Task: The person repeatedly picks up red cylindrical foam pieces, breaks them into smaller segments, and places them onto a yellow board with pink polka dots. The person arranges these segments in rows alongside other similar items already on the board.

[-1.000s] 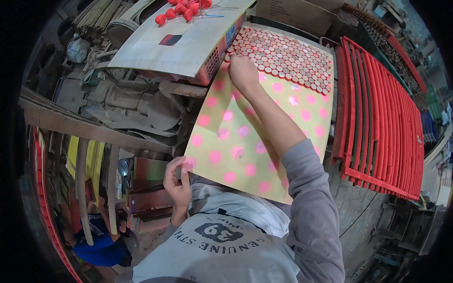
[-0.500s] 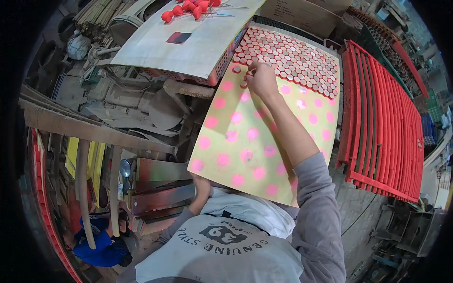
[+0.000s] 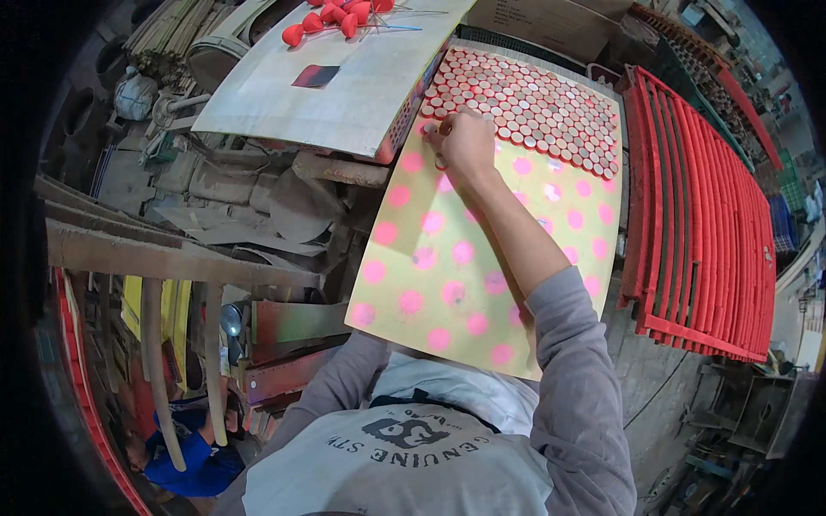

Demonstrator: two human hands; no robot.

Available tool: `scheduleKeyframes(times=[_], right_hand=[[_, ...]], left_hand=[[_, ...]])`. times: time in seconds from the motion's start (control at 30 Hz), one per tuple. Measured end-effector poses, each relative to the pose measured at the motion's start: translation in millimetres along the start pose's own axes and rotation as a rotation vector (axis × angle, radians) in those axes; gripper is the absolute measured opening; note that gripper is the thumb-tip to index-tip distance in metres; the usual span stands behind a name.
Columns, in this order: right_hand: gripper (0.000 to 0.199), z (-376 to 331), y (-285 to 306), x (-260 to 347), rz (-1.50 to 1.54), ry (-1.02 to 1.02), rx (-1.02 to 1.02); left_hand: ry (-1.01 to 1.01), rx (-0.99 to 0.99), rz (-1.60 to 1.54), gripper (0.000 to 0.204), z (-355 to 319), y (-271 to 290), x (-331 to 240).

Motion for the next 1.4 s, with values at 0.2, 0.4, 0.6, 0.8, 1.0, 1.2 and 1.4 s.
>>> scheduleKeyframes(times=[0.2, 0.4, 0.6, 0.8, 1.0, 1.2, 1.4], right_hand=[[0.021, 6, -10, -8, -0.132, -0.011, -0.069], [0.024, 12, -18, -17, -0.155, -0.001, -0.078], [0.021, 11, -13, -10, -0.16, -0.007, -0.037], [0.022, 11, -11, -16, -0.138, 0.026, -0.099], [0.017, 9, -11, -19, -0.175, 0.053, -0.058], [0.022, -15, 9, -13, -0.143, 0.289, 0.149], [0.016, -52, 16, -1, -0.368, 0.543, 0.204]], left_hand=[[0.017, 0.015, -0.015, 0.05, 2, 1, -1], [0.02, 0.022, -0.019, 0.049, 6, 1, -4], [0.026, 0.02, -0.022, 0.049, 9, 3, -6], [0.025, 0.024, -0.023, 0.048, 13, 5, -8], [0.017, 0.031, -0.021, 0.048, 17, 7, -7], [0.013, 0.033, -0.018, 0.047, 19, 5, -5], [0.007, 0.036, -0.02, 0.047, 22, 6, -6]])
Point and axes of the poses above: each hand's wrist, its own z-axis towards the middle knuckle, its own y-axis out of the back of the hand, x = y × z, the point moved 4 cm from there along z, towards the middle knuckle, and after that the axes turned 8 degrees about -z, right-handed, at the moved point
